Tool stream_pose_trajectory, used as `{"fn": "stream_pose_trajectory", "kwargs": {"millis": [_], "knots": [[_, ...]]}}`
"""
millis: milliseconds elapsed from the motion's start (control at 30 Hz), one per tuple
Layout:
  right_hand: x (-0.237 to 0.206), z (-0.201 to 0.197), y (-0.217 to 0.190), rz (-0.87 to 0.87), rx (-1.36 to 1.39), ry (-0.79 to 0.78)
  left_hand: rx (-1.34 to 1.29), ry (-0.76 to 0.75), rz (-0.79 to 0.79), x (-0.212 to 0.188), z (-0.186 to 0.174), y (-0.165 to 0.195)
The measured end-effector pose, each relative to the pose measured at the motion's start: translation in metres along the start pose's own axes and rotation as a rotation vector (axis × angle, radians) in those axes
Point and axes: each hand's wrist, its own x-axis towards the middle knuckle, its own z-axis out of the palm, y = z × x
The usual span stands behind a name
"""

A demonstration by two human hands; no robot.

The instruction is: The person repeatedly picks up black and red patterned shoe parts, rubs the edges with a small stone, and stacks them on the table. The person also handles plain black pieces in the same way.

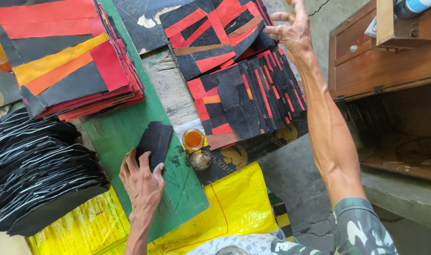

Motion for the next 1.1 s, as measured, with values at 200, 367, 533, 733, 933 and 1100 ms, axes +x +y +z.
{"fn": "stream_pose_trajectory", "kwargs": {"millis": [200,367,533,733,933,1100], "knots": [[-0.014,0.024,-0.038,-0.142,-0.077,0.224,-0.055,0.044,0.000,0.002,-0.002,-0.001],[-0.087,0.056,-0.076,-0.196,-0.201,0.166,-0.347,-0.033,-0.042,0.012,-0.015,-0.024],[-0.186,0.121,-0.086,-0.092,-0.058,0.054,-0.815,-0.029,-0.043,0.005,-0.048,-0.045],[-0.273,0.187,-0.092,0.090,0.022,-0.045,-1.650,-0.119,-0.360,-0.027,-0.044,-0.038],[-0.296,0.221,-0.102,0.051,0.152,-0.075,-1.783,-0.218,-0.366,-0.046,0.001,-0.004],[-0.295,0.233,-0.117,-0.029,0.229,0.003,-1.858,-0.301,-0.306,-0.043,0.004,0.032]]}}
